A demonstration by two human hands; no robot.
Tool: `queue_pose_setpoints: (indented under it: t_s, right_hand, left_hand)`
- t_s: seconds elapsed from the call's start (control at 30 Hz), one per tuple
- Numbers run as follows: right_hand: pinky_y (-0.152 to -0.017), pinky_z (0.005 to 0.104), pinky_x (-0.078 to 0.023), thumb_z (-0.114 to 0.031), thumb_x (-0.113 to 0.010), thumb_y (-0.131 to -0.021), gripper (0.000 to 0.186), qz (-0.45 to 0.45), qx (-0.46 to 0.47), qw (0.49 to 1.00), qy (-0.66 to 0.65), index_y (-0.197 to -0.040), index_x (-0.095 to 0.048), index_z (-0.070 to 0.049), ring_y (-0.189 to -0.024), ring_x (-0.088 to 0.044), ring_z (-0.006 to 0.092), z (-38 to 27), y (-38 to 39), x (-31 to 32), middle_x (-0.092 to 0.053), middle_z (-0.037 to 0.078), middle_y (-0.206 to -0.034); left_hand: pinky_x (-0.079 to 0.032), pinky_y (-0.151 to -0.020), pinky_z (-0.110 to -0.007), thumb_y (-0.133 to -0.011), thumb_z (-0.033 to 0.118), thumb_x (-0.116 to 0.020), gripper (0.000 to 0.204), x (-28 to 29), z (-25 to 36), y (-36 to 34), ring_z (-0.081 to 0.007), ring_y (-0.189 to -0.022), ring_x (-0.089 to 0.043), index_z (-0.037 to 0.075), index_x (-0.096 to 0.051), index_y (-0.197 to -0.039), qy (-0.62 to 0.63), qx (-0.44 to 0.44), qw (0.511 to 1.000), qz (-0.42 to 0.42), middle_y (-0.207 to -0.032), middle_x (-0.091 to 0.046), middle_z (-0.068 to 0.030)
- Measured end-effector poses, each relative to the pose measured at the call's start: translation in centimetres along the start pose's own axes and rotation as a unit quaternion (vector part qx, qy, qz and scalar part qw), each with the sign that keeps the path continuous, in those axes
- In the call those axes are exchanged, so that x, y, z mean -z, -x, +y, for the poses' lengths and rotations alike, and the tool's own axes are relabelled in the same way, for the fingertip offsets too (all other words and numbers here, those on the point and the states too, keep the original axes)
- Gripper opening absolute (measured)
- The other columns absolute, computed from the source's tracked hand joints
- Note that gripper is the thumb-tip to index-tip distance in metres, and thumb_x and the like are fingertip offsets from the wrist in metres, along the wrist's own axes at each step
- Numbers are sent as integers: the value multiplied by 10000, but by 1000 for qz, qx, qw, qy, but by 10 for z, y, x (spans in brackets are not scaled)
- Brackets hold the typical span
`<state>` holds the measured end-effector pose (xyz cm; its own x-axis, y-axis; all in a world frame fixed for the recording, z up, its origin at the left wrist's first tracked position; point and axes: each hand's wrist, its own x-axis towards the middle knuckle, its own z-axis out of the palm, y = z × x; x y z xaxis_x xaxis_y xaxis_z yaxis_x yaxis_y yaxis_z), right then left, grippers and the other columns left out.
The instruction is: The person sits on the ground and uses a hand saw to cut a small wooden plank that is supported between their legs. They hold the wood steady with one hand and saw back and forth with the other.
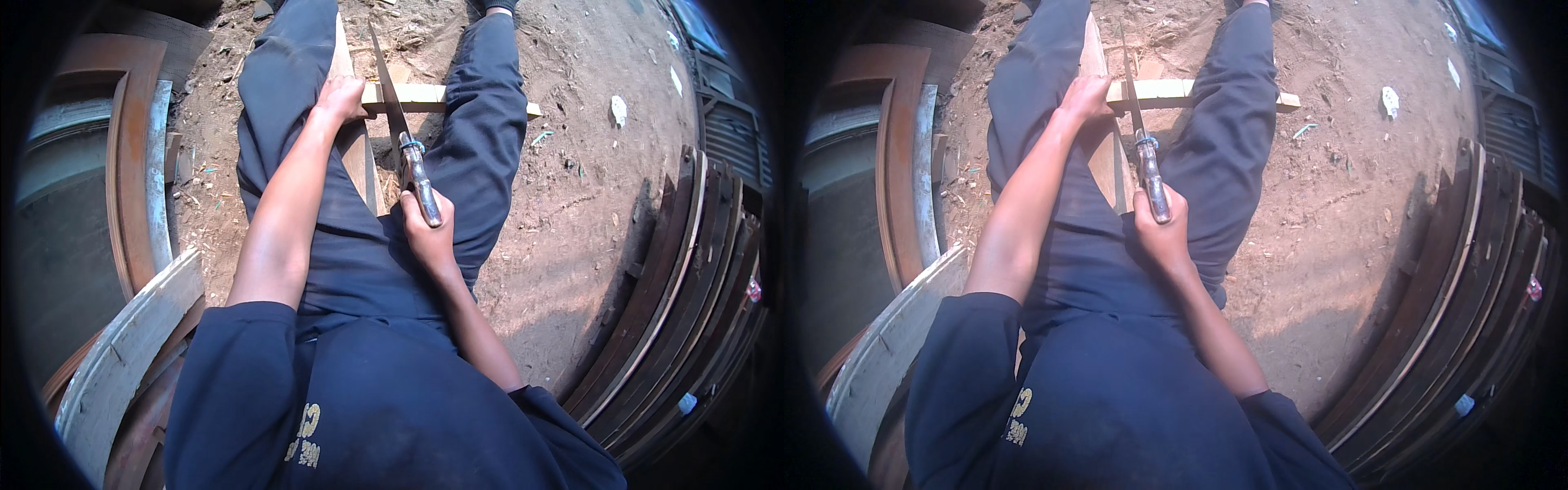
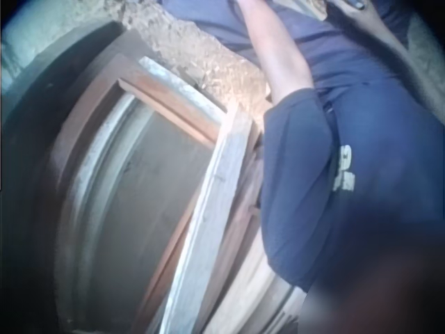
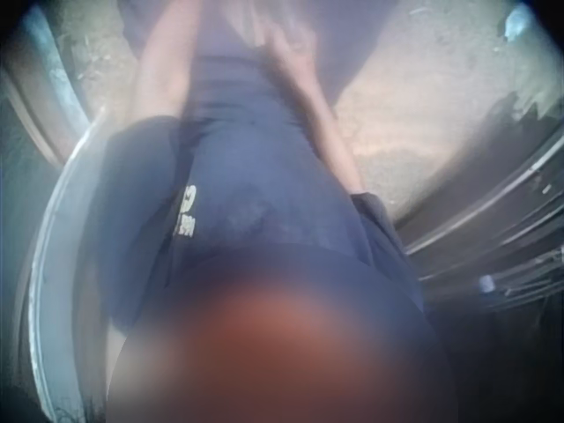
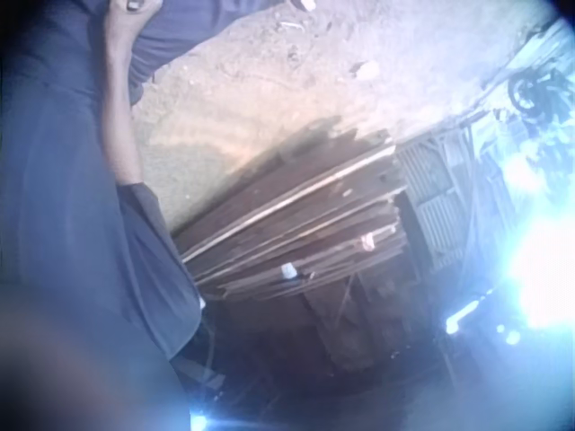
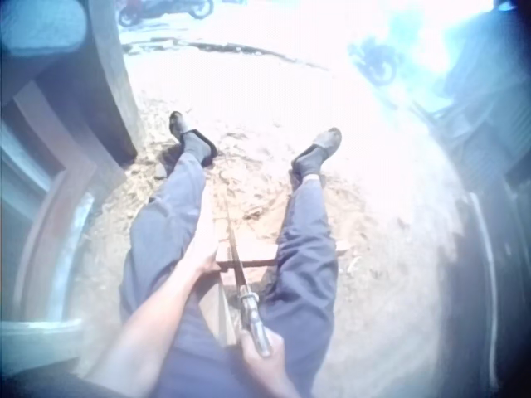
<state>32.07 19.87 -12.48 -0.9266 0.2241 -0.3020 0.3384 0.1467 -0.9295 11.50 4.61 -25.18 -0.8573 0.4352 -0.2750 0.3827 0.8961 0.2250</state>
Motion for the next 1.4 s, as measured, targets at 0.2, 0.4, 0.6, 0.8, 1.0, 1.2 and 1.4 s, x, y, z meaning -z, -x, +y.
queue_pose_setpoints:
  t_s: [0.2,0.4,0.6,0.8,1.0,1.2,1.4]
  right_hand:
    - [-462,313,-326,-67,-532,-815,230,33,-10,997,-64,-618,-449,18,-487,-378,64,10,-81,-21,-418,14,-492]
    - [-482,303,-342,-54,-552,-828,234,-7,8,1000,1,-624,-452,4,-529,-400,68,-11,0,2,-423,23,-538]
    - [-466,325,-337,-62,-542,-797,233,4,40,999,20,-606,-434,18,-492,-383,80,-10,-77,-27,-407,55,-492]
    - [-481,302,-365,-65,-543,-813,196,-5,15,1000,22,-645,-492,24,-509,-415,82,-13,-19,-7,-447,43,-518]
    - [-464,314,-339,-59,-528,-808,231,12,18,1000,-14,-605,-441,11,-488,-384,75,-10,-68,-23,-418,21,-498]
    - [-472,313,-349,-60,-548,-818,222,-1,11,1000,5,-627,-457,8,-515,-410,70,-9,-21,-8,-434,12,-529]
    - [-475,324,-354,-58,-540,-800,225,18,21,1000,-10,-607,-449,15,-499,-405,74,-3,-61,-20,-428,28,-507]
  left_hand:
    - [-502,-859,-419,-639,353,-834,484,7,16,-3,-341,-976,-635,28,-659,-952,16,-8,1000,-16,-973,-672,-188]
    - [-510,-837,-425,-625,376,-839,481,2,1,3,-351,-953,-640,19,-661,-893,24,-4,1000,8,-934,-669,-202]
    - [-515,-835,-426,-615,404,-835,510,0,4,-8,-354,-944,-643,20,-666,-904,28,-19,999,4,-945,-672,-198]
    - [-515,-843,-422,-633,422,-826,521,2,0,-6,-350,-977,-636,19,-666,-922,13,6,1000,-21,-965,-669,-204]
    - [-516,-838,-419,-620,419,-832,522,0,2,-10,-357,-957,-640,13,-669,-905,20,-18,1000,-10,-945,-670,-211]
    - [-514,-840,-421,-622,417,-832,522,0,-7,-2,-359,-956,-638,10,-669,-904,22,-4,1000,-8,-954,-668,-211]
    - [-519,-836,-427,-625,415,-833,539,3,1,-11,-360,-947,-646,10,-662,-936,19,-13,1000,-13,-950,-670,-215]
